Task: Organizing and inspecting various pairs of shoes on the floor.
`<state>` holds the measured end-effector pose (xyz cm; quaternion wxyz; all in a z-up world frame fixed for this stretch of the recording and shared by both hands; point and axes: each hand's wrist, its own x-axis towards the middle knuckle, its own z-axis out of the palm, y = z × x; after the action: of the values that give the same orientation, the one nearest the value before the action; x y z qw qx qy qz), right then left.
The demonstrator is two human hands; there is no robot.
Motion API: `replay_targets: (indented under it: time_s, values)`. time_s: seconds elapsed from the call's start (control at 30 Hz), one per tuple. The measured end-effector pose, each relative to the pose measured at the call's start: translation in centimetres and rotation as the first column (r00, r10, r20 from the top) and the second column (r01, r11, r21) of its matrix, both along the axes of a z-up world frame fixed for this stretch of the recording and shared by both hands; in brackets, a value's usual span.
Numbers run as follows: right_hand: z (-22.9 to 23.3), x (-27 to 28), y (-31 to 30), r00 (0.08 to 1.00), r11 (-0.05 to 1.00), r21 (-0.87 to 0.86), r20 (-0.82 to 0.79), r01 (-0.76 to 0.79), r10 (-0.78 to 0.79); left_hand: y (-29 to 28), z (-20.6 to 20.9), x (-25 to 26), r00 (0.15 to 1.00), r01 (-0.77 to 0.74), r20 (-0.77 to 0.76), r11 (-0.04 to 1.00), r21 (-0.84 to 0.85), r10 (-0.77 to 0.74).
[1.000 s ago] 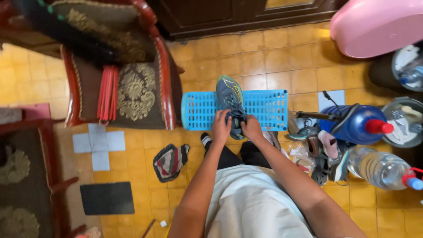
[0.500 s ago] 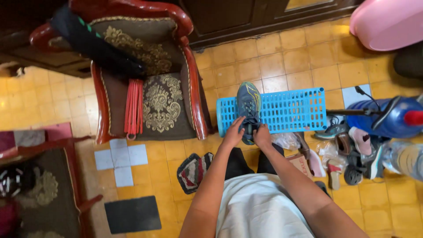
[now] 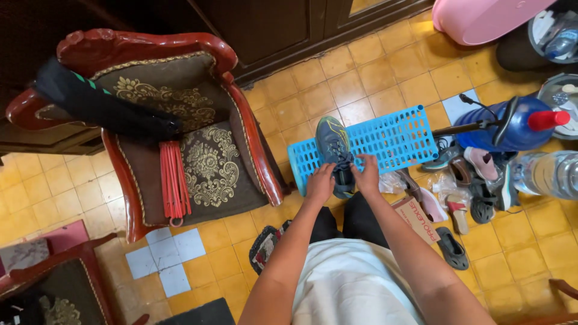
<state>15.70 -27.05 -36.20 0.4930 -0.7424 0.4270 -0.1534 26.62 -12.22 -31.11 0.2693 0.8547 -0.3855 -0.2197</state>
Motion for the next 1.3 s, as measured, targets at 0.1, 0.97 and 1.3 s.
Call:
replay_targets:
  time_s: [0.1, 0.97, 1.3]
  values:
    - [10.8, 2.6, 1.4, 0.979, 0.882, -0.431, -0.025, -0.192, 0.201, -0.4, -1.3, 0.0, 0.995, 0.078, 0.065, 0.997, 0.023, -0.079]
    - [8.8, 1.1, -3.9, 0.944, 0.899, 0.437, 0.294, 0.008, -0.151, 2.8, 1.6, 4.4, 0.420, -0.632, -0.907, 0.723, -0.279, 0.017]
    - [9.5, 1.3, -2.6, 0.896, 0.920, 0.390, 0.396, 0.033, -0.199, -0.2, -0.6, 5.1, 0.617, -0.599, -0.786, 0.672, -0.435, 0.040]
